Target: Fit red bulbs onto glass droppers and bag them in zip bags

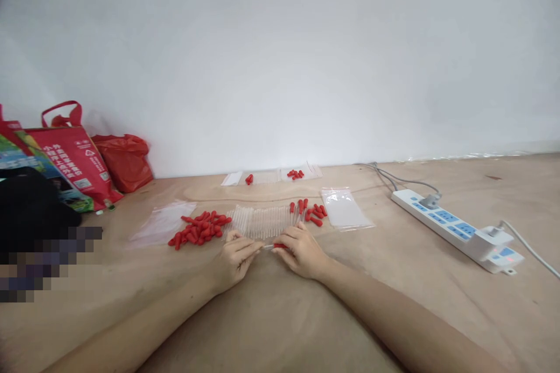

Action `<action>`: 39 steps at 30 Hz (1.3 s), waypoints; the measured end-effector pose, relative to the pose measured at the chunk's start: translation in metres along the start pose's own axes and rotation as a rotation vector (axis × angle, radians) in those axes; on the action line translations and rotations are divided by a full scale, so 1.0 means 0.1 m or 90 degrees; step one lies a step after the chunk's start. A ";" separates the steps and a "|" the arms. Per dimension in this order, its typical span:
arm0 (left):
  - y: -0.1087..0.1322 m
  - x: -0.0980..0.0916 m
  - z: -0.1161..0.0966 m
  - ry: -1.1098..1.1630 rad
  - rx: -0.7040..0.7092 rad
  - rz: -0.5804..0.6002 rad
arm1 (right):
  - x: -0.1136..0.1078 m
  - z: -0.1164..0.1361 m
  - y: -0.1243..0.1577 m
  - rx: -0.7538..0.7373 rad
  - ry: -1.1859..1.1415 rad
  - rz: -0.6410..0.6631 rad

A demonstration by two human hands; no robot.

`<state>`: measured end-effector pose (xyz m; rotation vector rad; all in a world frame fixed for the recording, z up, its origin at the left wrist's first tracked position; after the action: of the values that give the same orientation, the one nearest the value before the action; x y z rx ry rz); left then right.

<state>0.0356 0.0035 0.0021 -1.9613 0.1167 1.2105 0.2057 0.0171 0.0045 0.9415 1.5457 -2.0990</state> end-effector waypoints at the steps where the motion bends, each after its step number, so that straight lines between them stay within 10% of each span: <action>1: 0.00 0.00 0.00 0.012 -0.012 -0.008 | -0.01 -0.01 -0.01 0.027 -0.041 -0.023; 11: -0.03 -0.09 -0.04 0.018 -0.107 0.045 | -0.28 -0.59 -0.15 0.364 -0.396 -0.274; 19: -0.03 -0.06 -0.05 0.000 -0.131 0.081 | -0.43 -1.25 -0.09 0.553 0.038 0.047; 39: -0.04 -0.02 -0.03 0.015 -0.145 0.115 | -0.34 -1.05 -0.19 0.458 0.113 0.272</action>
<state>0.0380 0.0031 0.0068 -2.2016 0.1769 1.3669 0.2490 0.1183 0.0230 1.5612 0.5327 -2.2932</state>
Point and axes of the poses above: each hand's wrist, its own y-axis away from the middle knuckle, its own x-axis out of the palm, z = x × y, the point moved 3 cm from there along -y, towards the middle knuckle, and after that the axes turned 13 degrees about -x, right-handed, at the moved point
